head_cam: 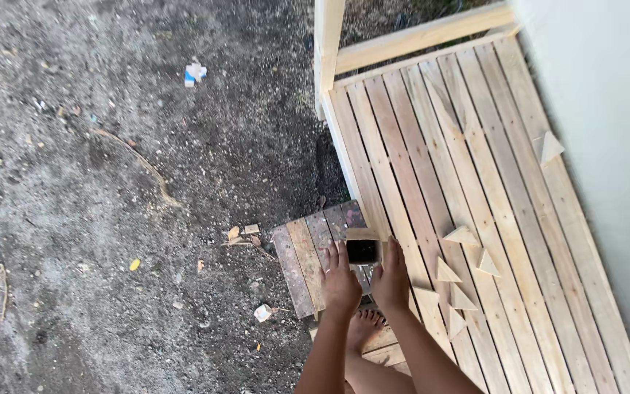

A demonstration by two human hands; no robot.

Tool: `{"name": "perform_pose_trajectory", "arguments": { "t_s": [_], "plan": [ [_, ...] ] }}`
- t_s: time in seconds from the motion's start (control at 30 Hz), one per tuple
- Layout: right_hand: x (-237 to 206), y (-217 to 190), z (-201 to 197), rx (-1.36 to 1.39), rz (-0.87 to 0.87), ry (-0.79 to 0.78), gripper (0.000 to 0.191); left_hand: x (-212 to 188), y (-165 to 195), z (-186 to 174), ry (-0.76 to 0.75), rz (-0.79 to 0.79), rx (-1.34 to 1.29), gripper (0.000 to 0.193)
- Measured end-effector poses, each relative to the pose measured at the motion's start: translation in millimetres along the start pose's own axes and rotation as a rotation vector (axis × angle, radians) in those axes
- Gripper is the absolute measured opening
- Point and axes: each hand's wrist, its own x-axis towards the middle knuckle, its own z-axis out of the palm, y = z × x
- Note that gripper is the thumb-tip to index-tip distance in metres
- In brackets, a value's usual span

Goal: The person hammers nails into a slatted wooden furniture frame outdoors, taking nails from a small cardboard box and driving them into the slats. They reposition along the frame, press boards flat by hand, and place a wooden block and scrap pieces on the slats while continuing to hammer.

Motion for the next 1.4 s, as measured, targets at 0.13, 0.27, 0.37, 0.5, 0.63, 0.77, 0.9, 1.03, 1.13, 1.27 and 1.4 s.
{"name": "perform_pose_trajectory", "arguments": {
  "t_s": [0.13, 0.27, 0.37, 0.5, 0.63, 0.77, 0.9, 1.03, 1.13, 1.27, 1.4],
  "plan": [
    [-12, -46, -61, -0.03, -0.001, 0.057, 0.07, -38, 29, -38, 0.044, -0.035, -0.016, 0.089],
    [-25, -88, -122, 0.2, -0.171, 0.161, 0.064, -85, 50, -76, 0.238, 0.032, 0.008, 0.086],
    [-42, -125, -174, 0.299, -0.268, 0.198, 0.061, -123, 67, -114, 0.359, 0.022, 0.124, 0.08],
    [-70, -173, -257, 0.518, -0.375, 0.099, 0.051, -174, 96, -164, 0.56, 0.045, 0.191, 0.074],
    [-96, -192, -356, 0.516, -0.528, 0.129, 0.049, -230, 147, -195, 0.652, 0.27, -0.003, 0.068],
    [-121, -165, -458, 0.417, -0.4, 0.253, 0.052, -291, 231, -188, 0.59, 0.562, -0.017, 0.073],
    [-165, -101, -544, 0.152, -0.23, 0.502, 0.059, -346, 319, -161, 0.404, 0.847, 0.129, 0.079],
    [-240, -24, -604, -0.251, 0.091, 0.735, 0.07, -403, 380, -103, 0.254, 1.155, 0.231, 0.078],
    [-312, 17, -634, -0.427, 0.519, 0.84, 0.072, -447, 404, -57, 0.111, 1.328, 0.295, 0.078],
    [-416, 43, -661, -0.504, 1.078, 0.855, 0.079, -509, 408, -4, -0.148, 1.264, 0.454, 0.091],
    [-473, 51, -670, -0.392, 1.076, 0.857, 0.078, -542, 401, 17, -0.124, 1.2, 0.467, 0.097]
  ]
}}
